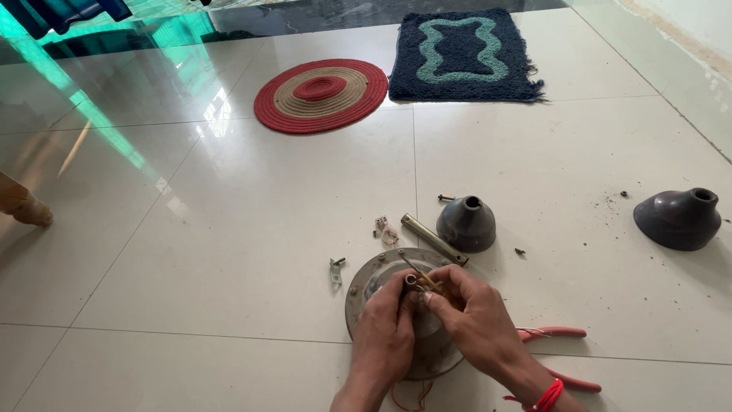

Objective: The person uses a screwdriver to remove screws and disassemble a ceiling fan canopy, separating the central socket and wires from the metal base. The person then uses pliers to cut the wires and remove the socket assembly.

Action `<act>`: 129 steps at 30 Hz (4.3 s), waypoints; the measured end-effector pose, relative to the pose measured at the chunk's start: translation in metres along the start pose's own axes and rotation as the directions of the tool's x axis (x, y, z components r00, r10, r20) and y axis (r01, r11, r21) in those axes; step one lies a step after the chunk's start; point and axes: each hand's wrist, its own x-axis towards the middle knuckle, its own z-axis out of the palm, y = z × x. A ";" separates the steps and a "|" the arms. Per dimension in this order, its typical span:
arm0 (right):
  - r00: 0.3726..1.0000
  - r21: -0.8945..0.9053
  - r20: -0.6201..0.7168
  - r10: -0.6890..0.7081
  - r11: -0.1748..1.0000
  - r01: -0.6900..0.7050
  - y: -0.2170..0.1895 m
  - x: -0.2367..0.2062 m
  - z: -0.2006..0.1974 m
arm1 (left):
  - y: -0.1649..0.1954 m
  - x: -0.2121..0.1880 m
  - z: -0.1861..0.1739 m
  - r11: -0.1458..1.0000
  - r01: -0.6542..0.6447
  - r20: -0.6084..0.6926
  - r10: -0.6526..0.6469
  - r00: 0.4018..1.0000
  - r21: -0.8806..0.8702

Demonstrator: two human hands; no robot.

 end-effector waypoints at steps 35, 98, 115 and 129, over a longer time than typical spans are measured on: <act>0.995 -0.175 0.006 -0.102 0.979 0.101 0.003 0.006 -0.002 | -0.011 0.007 0.002 0.996 -0.024 -0.028 0.022 0.999 -0.082; 0.988 -0.146 0.066 0.137 0.981 -0.126 -0.004 0.013 -0.011 | -0.007 0.011 0.002 0.997 -0.058 -0.009 0.058 0.998 -0.046; 0.990 0.081 0.101 0.102 0.991 -0.110 -0.005 0.010 -0.008 | 0.004 0.006 0.002 0.997 -0.064 -0.052 0.067 0.996 0.046; 0.853 0.457 0.277 0.442 0.720 -0.522 0.010 0.023 -0.019 | 0.001 0.007 0.006 0.993 -0.063 -0.069 0.070 0.995 0.097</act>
